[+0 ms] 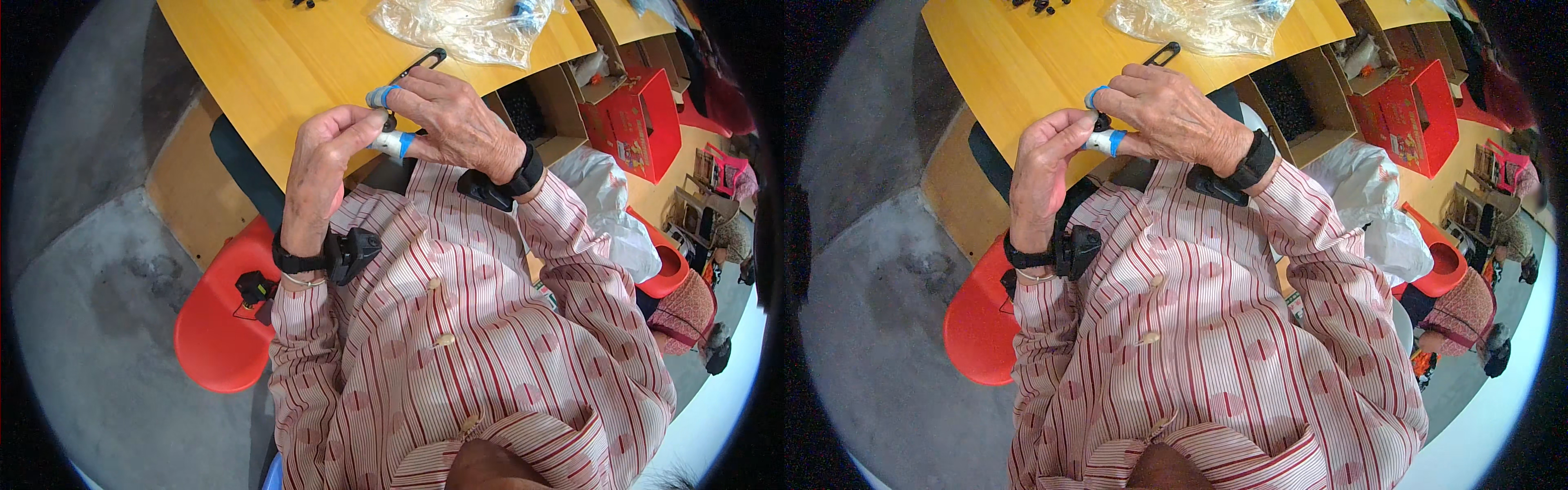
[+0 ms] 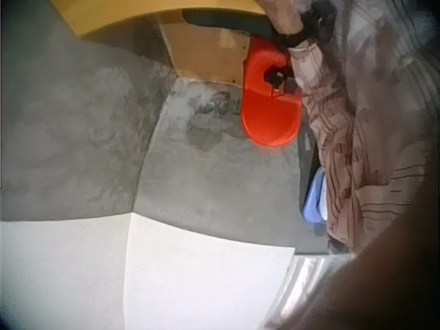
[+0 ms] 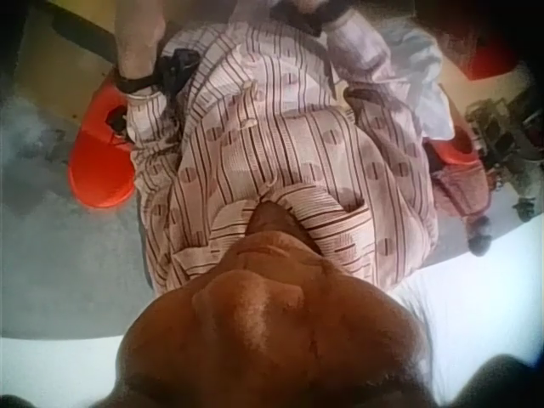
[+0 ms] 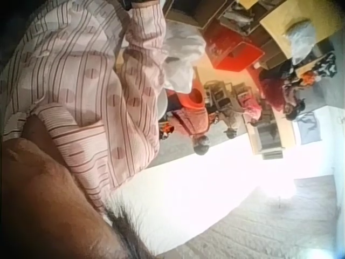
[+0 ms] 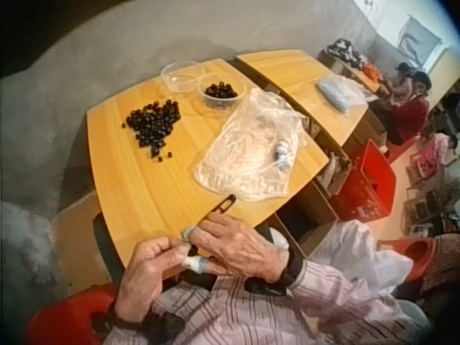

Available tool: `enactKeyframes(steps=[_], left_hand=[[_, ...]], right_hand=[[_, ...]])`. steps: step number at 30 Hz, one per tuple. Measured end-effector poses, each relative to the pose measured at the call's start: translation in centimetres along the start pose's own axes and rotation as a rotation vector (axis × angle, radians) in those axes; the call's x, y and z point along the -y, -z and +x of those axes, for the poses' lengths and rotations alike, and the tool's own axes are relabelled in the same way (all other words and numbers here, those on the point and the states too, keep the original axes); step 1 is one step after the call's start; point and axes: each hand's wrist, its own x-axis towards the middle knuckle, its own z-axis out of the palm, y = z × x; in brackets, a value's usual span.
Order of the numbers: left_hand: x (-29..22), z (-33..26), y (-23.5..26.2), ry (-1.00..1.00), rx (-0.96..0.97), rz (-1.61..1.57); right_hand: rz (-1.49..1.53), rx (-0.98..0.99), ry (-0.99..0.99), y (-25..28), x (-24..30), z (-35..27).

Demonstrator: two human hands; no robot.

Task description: The person picks up small black plastic pieces from the table one at a time and connects them to small blue-and-white cylinders by hand.

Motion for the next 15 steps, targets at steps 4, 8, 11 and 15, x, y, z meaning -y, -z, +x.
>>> enactKeyframes(steps=[4, 8, 11, 15], left_hand=[[-0.03, -0.01, 0.03, 0.023, -0.012, -0.01], [0.41, 0.15, 0.62, 0.024, 0.01, -0.023], [0.47, 0.1, 0.48, 0.042, 0.011, -0.029], [0.68, -0.02, 0.77, 0.044, 0.032, -0.016]], right_hand=[[0.072, 0.032, -0.027, -0.23, 0.17, -0.12], [0.106, 0.033, -0.015, -0.45, 0.28, 0.07], [0.097, 0.009, 0.009, -0.72, 0.2, -0.29], [0.106, -0.023, 0.034, -0.86, 0.14, -0.51]])
